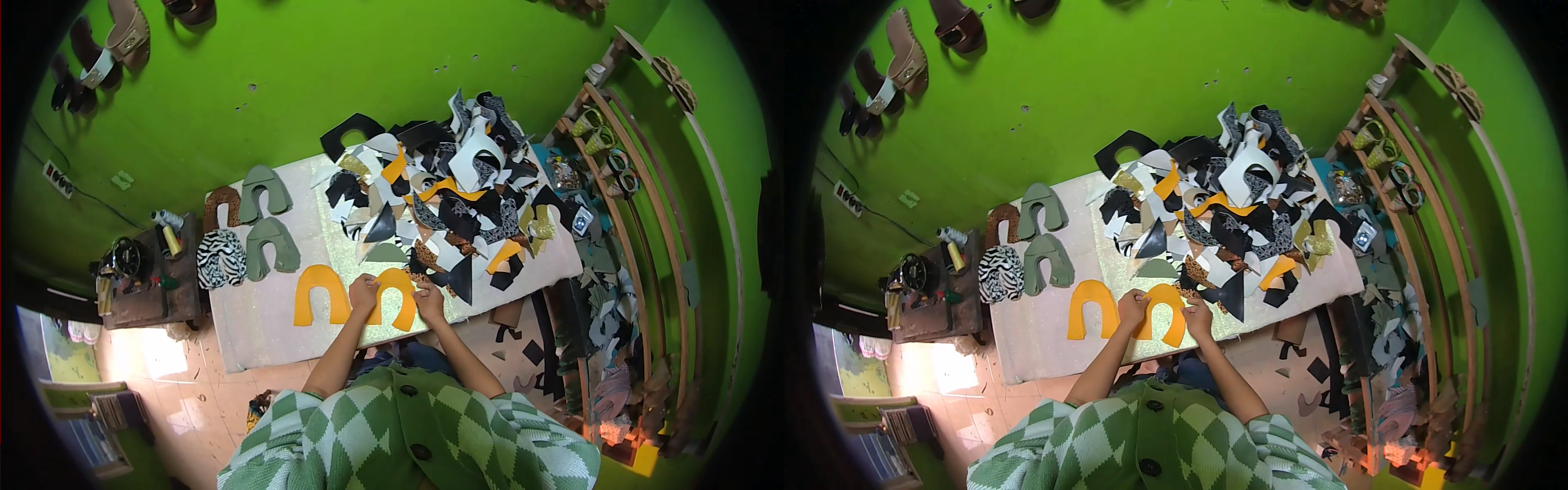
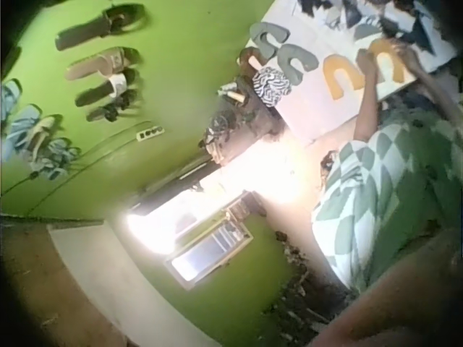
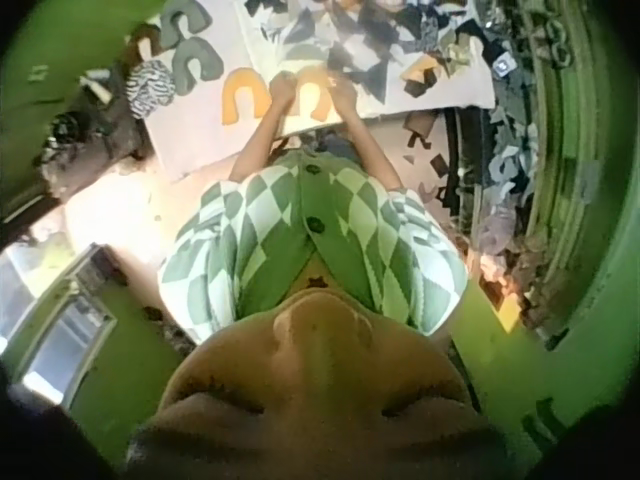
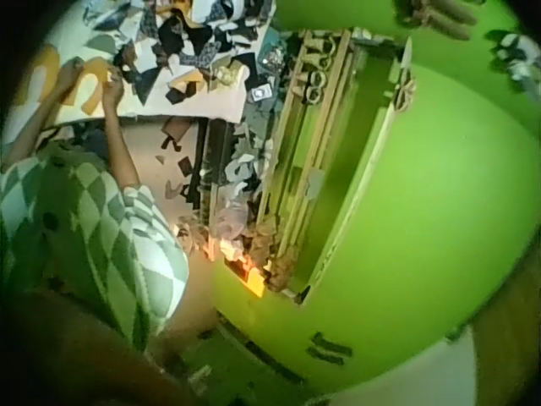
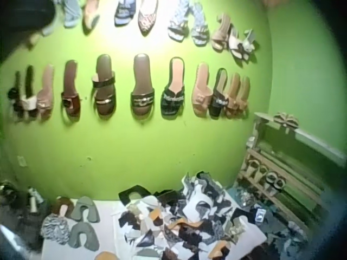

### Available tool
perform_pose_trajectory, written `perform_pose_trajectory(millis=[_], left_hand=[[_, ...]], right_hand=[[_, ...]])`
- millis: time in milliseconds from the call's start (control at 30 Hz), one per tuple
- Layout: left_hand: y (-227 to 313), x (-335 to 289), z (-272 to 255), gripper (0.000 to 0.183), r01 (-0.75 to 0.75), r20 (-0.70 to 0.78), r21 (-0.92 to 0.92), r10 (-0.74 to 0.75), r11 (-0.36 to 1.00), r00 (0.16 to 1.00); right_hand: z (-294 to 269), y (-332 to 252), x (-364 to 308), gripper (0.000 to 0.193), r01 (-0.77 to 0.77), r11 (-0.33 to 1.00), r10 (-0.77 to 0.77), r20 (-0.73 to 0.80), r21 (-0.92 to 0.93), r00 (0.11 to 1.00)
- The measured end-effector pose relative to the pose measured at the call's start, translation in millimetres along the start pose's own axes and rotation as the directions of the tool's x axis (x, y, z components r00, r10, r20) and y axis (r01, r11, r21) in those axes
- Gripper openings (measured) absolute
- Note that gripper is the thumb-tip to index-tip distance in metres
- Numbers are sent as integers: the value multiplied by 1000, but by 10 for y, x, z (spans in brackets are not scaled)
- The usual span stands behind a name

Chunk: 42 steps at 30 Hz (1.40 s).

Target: The person sorts through a pile of leather shoe components on a table by hand, picking up individual pieces, turning them over, and placing them into organized stacks according to their shape and color.

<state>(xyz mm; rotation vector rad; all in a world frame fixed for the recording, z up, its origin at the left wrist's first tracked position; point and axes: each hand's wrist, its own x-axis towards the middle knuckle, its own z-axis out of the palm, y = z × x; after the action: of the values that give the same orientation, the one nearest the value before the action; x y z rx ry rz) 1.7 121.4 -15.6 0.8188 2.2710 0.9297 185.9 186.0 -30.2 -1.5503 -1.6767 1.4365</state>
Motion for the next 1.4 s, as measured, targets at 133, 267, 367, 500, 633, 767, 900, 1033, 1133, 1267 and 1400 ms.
perform_pose_trajectory(millis=[133, 267, 367, 500, 633, 767, 900, 1033, 1133, 1267, 1400], left_hand=[[-129, -38, -245, 19, 87, 43, -264, -78, 960, 996], [-509, 34, -672, 14, 57, -18, -464, -74, 884, 997], [-775, 84, -1011, 16, 46, -116, -491, -117, 870, 986], [-1048, 137, -1290, 17, 41, -236, -434, -157, 900, 959], [-1162, 202, -1394, 22, 66, -335, -317, -177, 946, 926], [-1080, 261, -1429, 26, 84, -368, -228, -165, 970, 915], [-996, 251, -1432, 26, 39, -416, -202, -122, 979, 901], [-982, 179, -1512, 26, 66, -405, -160, -127, 985, 905], [-856, 57, -1477, 27, -70, -511, 92, 107, 993, 853], [-754, -118, -1457, 42, -283, -251, 380, 393, 881, 885], [-973, -255, -1334, 58, -295, -31, 579, 382, 760, 924]], right_hand=[[37, -111, 16, 20, 39, 992, -46, 62, 117, 997], [240, -467, 96, 22, -3, 972, -61, 263, 234, 963], [658, -678, 128, 22, -21, 961, -85, 369, 275, 926], [1179, -834, 121, 21, 33, 976, -117, 394, 215, 911], [1477, -896, 96, 17, 47, 982, -111, 359, 181, 927], [1584, -767, 159, 18, 154, 980, -185, 302, 123, 935], [1611, -702, 185, 18, 299, 953, -300, 251, 45, 920], [1575, -888, 40, 23, 304, 950, -266, 320, -74, 909], [1489, -1052, -130, 28, 599, 730, -548, 243, -329, 800], [1362, -1004, -164, 35, 861, 325, -732, 473, -391, 490], [1341, -853, -248, 43, 864, 171, -724, 535, -473, 436]])
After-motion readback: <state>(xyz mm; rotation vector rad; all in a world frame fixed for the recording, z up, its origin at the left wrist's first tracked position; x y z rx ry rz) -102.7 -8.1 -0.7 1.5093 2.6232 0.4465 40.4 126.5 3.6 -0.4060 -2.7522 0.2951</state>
